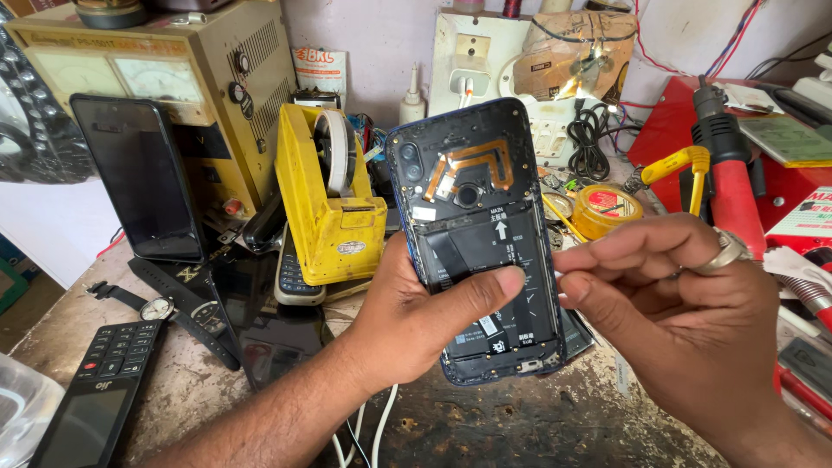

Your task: The person works on a disassembled smartphone at a cluttered repair bench. They peel the old adhesive from the phone's back cover, apply adhesive from a tube onto the phone body, then press the back cover onto the phone and squeeze the edges to seal it closed.

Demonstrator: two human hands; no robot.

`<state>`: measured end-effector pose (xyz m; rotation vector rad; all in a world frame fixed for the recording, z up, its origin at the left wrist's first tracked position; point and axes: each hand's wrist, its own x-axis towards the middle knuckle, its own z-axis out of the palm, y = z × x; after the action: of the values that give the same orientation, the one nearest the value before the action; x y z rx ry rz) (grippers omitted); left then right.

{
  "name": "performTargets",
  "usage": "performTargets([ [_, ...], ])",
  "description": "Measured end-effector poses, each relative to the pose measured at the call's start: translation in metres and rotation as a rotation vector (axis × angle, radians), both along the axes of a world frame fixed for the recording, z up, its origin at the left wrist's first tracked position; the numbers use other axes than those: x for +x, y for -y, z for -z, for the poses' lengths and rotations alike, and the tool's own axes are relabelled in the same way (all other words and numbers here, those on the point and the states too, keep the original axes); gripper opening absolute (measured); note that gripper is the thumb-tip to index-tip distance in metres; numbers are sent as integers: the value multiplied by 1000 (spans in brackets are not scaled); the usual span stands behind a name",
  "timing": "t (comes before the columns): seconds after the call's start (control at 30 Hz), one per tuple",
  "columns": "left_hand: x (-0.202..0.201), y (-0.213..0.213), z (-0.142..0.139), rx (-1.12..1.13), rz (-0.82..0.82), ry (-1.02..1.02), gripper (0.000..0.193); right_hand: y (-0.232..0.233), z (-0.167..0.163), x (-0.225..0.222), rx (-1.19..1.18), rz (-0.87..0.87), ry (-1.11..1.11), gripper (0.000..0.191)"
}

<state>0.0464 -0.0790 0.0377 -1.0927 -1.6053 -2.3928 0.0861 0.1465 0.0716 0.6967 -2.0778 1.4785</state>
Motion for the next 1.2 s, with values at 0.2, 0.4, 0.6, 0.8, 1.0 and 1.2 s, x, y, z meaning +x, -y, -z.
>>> performTargets([
  [0.2,-8,-20,1,-83,-26,-69,19,-19,3,-10,-13,-10,-33,32],
  [0.4,-5,-37,-2,-140,-122,-184,13,-31,3,-16,10,58,-28,33],
  [0.6,-3,-46,3,-293,-350,-280,3,-32,5,-24,79,122,-43,31],
  [0.8,-6,-46,11,-277,-408,-353,4,-31,9,-35,4,64,31,34],
  [1.0,2,-81,7,-202,-483,-285,12,-45,16,-39,-76,67,-25,37],
  [1.2,13,-99,-5,-228,-566,-286,13,-55,14,-34,-146,48,-77,38],
])
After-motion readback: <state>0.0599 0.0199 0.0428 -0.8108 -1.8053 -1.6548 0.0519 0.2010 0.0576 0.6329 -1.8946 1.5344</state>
